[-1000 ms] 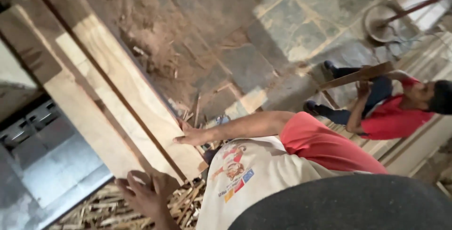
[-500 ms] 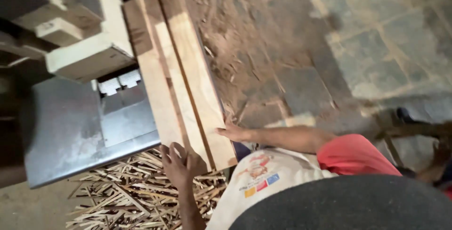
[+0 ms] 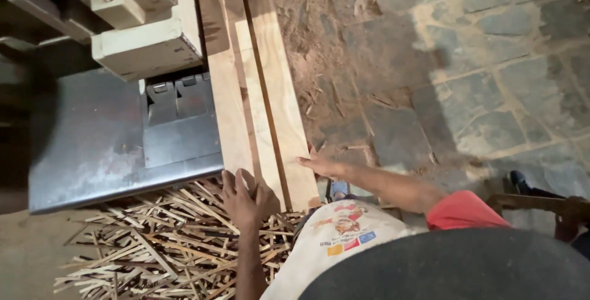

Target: Sorting and moving wooden planks in a woodworking shop environment.

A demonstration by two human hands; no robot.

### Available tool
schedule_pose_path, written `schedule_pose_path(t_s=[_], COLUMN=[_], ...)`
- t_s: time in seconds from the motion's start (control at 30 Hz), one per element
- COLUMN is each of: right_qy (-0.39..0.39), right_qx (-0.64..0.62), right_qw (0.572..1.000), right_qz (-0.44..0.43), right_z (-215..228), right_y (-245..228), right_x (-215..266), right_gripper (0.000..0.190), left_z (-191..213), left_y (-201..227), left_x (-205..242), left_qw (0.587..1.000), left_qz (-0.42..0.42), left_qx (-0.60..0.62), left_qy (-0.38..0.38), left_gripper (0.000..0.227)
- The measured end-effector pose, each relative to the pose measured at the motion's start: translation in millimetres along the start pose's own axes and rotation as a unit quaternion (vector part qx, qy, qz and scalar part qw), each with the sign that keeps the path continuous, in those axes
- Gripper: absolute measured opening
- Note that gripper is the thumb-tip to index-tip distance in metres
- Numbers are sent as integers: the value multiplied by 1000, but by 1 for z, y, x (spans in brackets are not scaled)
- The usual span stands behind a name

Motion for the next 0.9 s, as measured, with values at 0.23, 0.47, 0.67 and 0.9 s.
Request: schedule_pose_path(t_s=[0.23, 0.47, 0.67, 0.9], right_qy=[10, 20, 63, 120], right_qx=[40, 83, 11, -34], right_qw=[999, 991, 998, 991], right_qz=[-15, -101, -23, 45], right_z=[3, 5, -12, -23], right_y=[6, 17, -8, -22], right_x=[-3, -5, 14, 30], right_gripper=[99, 88, 84, 87], left_z=[1, 12, 15, 8], left_y=[2, 8, 9, 0], left_x=[-1, 0, 2, 0], left_qw=[998, 999, 998, 998], left_qz=[-46, -24, -5, -31], left_qx=[3, 39, 39, 53], left_qy=[51, -7, -42, -29], left_gripper=[83, 85, 85, 87])
Point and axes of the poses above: each hand's wrist, its own x-axis away from the middle knuckle, its own z-axis out of the back of the hand, y = z × x, the point moved 2 cm from there along -x, towards the middle knuckle, and after that the axes turned 4 degrees about -z, right-handed, at the moved point
